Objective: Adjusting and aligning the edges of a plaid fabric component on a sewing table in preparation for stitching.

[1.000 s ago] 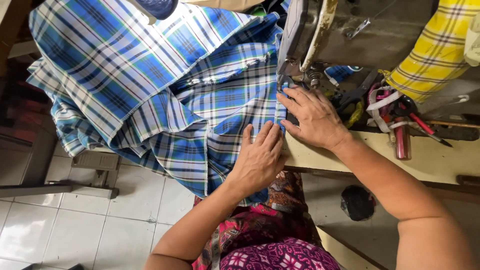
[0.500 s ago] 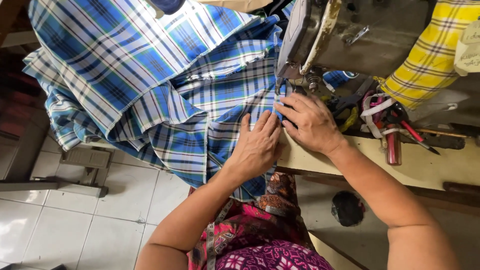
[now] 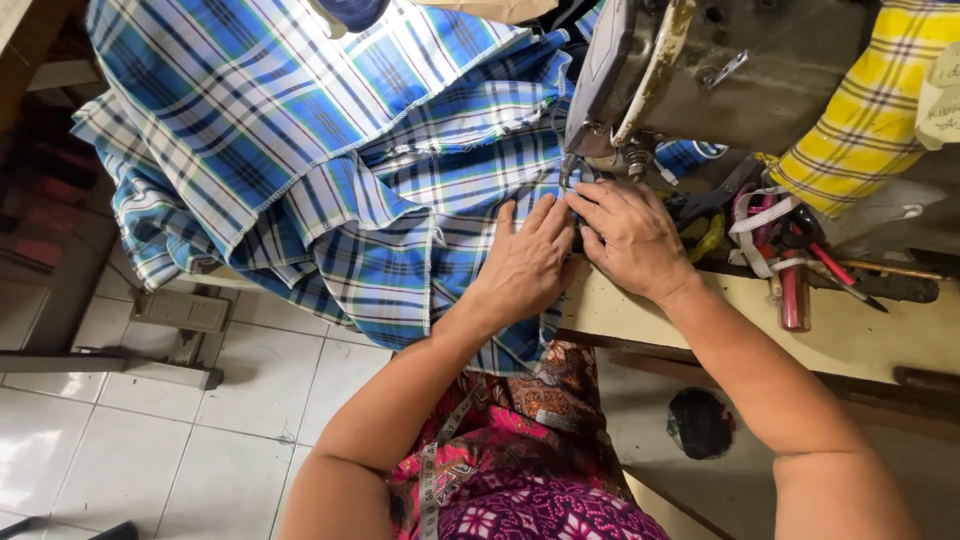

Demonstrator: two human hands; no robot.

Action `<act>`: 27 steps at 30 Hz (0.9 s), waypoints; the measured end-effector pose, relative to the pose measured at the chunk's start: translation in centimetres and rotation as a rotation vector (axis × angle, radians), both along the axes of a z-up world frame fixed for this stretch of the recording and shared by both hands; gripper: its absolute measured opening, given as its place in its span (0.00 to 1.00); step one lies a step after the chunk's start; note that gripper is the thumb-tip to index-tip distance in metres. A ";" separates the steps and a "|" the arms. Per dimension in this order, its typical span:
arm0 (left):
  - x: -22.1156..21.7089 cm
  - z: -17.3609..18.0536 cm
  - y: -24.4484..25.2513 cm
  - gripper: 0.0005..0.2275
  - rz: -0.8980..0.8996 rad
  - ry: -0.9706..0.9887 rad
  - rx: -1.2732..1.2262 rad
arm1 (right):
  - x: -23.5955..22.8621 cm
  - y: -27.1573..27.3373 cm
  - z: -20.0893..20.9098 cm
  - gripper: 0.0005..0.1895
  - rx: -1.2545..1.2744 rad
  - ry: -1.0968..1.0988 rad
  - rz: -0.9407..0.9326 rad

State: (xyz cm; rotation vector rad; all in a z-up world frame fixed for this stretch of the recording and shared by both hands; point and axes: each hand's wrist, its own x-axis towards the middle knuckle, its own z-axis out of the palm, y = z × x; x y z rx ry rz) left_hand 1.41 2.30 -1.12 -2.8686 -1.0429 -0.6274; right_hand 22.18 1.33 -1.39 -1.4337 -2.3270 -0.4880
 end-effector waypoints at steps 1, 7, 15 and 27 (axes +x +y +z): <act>-0.3 0.3 0.2 0.25 0.002 -0.002 0.000 | -0.1 0.1 -0.1 0.24 0.000 -0.002 0.002; -1.1 1.1 0.2 0.25 -0.026 0.002 0.053 | -0.6 -1.1 0.6 0.27 -0.017 -0.042 -0.033; -4.6 2.2 -11.8 0.32 0.087 -0.365 -0.067 | -0.4 -0.9 0.0 0.25 0.056 -0.044 0.023; -4.3 -5.8 -13.4 0.19 0.139 -0.575 -0.160 | -1.5 -2.2 0.6 0.03 -0.061 0.251 0.246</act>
